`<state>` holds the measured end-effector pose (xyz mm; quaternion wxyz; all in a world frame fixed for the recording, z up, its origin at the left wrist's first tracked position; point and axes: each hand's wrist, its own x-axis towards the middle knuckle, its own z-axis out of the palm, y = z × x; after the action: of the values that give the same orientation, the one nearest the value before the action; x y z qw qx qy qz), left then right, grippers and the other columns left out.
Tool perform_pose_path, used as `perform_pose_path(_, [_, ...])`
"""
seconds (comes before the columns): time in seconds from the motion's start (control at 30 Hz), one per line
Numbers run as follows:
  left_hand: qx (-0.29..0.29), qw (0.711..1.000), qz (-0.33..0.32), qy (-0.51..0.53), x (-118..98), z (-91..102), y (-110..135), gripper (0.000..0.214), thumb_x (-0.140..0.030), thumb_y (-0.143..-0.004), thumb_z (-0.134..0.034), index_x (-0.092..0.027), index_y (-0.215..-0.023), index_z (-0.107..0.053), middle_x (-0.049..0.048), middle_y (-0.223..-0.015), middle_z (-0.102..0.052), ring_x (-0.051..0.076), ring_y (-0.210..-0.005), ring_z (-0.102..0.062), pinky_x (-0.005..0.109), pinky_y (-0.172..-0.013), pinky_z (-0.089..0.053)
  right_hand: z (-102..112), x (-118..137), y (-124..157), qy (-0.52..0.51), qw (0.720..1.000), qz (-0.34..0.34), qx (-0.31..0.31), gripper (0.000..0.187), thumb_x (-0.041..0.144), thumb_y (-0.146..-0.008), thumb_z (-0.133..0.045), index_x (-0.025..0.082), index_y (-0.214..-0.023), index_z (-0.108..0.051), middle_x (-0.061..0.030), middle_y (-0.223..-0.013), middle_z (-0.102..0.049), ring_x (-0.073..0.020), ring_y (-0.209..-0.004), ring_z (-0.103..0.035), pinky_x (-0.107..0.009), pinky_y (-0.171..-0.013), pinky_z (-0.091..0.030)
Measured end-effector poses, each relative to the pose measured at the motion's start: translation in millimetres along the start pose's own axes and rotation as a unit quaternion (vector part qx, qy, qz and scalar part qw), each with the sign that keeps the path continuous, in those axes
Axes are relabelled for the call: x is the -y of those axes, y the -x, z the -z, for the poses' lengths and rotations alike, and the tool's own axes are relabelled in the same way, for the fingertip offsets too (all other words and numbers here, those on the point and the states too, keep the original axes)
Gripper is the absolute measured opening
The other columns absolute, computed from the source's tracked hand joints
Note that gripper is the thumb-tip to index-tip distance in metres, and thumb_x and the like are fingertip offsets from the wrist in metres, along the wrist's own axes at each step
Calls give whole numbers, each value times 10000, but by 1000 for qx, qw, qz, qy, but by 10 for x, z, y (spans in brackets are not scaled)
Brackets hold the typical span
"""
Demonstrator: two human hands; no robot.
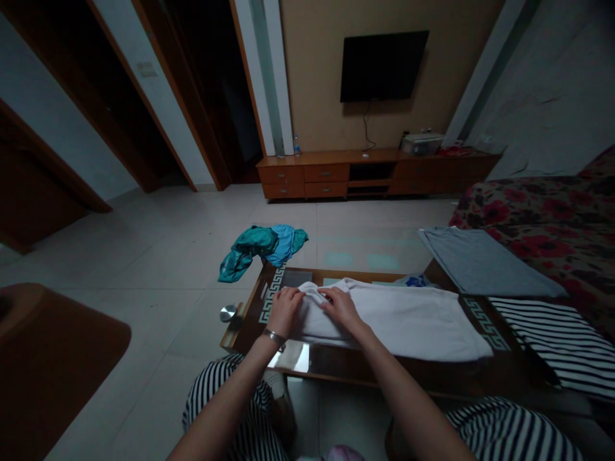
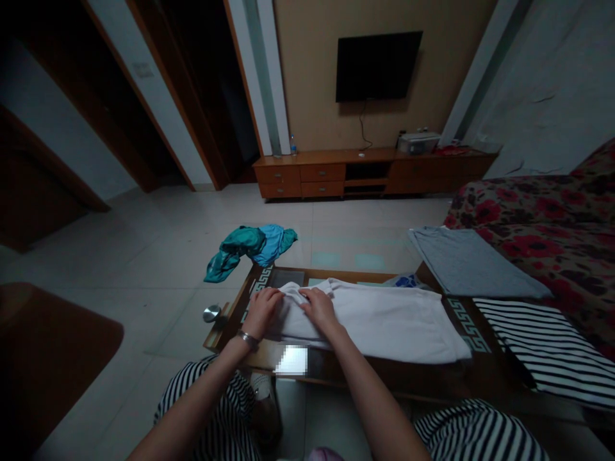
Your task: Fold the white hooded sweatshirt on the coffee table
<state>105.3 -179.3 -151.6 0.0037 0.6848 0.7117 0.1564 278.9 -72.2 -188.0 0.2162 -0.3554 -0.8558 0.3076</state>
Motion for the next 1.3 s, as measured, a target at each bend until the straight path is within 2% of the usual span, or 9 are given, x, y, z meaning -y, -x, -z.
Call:
perform_pose_path(0.2, [82,996,30,15,308,66,-475,153,-85,-766,-513,-137,-762,-656,99,-904,-640,241,-910,-541,403,-868,-353,202,52,-247,74,993,62,68,394,253,-769,-676,211,-1158,-631,-83,-1054,-618,-201,-984,-540,-290,-853,-388])
perform_pose_path(0.37, [138,976,-36,163,511,163,-494,84,-142,-763,-550,-161,-823,-606,22,-853,-633,158,-819,-566,248,-749,-411,215,162,-451,59,979,134,144,436,299,-714,-733,192,-1128,-642,-70,-1024,-620,-189,-918,-537,-262,-763,-383])
perform_pose_path(0.5, [155,953,-47,257,590,98,-467,114,-274,-825,-505,-165,-838,-538,5,-826,-591,145,-778,-542,231,-700,-408,241,226,-522,28,964,107,243,138,241,-699,-709,149,-798,-687,6,-718,-591,-125,-662,-500,-215,-601,-324])
perform_pose_path(0.63, [157,955,-42,250,661,2,-476,198,-358,-827,-516,-164,-861,-540,6,-821,-586,143,-762,-527,226,-687,-392,276,243,-477,-25,960,146,238,136,244,-691,-701,136,-757,-649,8,-754,-580,-113,-690,-485,-202,-613,-321])
perform_pose_path(0.8, [176,968,-34,174,780,-73,-498,170,-319,-809,-525,-156,-793,-570,-2,-747,-572,136,-715,-513,219,-653,-352,254,187,-380,-37,963,78,256,189,259,-702,-681,144,-846,-639,15,-751,-578,-110,-653,-477,-198,-568,-319])
perform_pose_path(0.97, [154,975,-7,159,841,-157,-482,152,-312,-830,-486,-171,-805,-537,-14,-739,-555,132,-711,-495,217,-644,-342,301,61,-365,-55,930,81,354,219,318,-645,-743,156,-759,-651,54,-661,-553,-100,-624,-473,-193,-574,-335])
perform_pose_path(1.07, [146,976,2,162,832,-198,-473,160,-312,-852,-451,-173,-798,-509,-13,-740,-542,130,-699,-490,222,-640,-344,363,55,-355,-63,939,86,327,226,332,-637,-742,146,-711,-637,43,-673,-554,-105,-650,-481,-192,-585,-348])
perform_pose_path(1.2, [135,976,17,168,818,-227,-460,176,-325,-873,-415,-178,-788,-462,-20,-723,-504,124,-673,-470,226,-633,-348,413,107,-337,-134,955,64,255,189,223,-692,-637,148,-865,-637,13,-825,-600,-116,-722,-521,-189,-605,-384])
perform_pose_path(1.3, [129,977,25,170,814,-239,-450,176,-326,-878,-402,-181,-787,-443,-22,-718,-491,125,-671,-464,229,-638,-352,415,88,-338,-167,946,61,270,254,196,-680,-627,153,-930,-634,9,-868,-613,-117,-747,-534,-192,-633,-403])
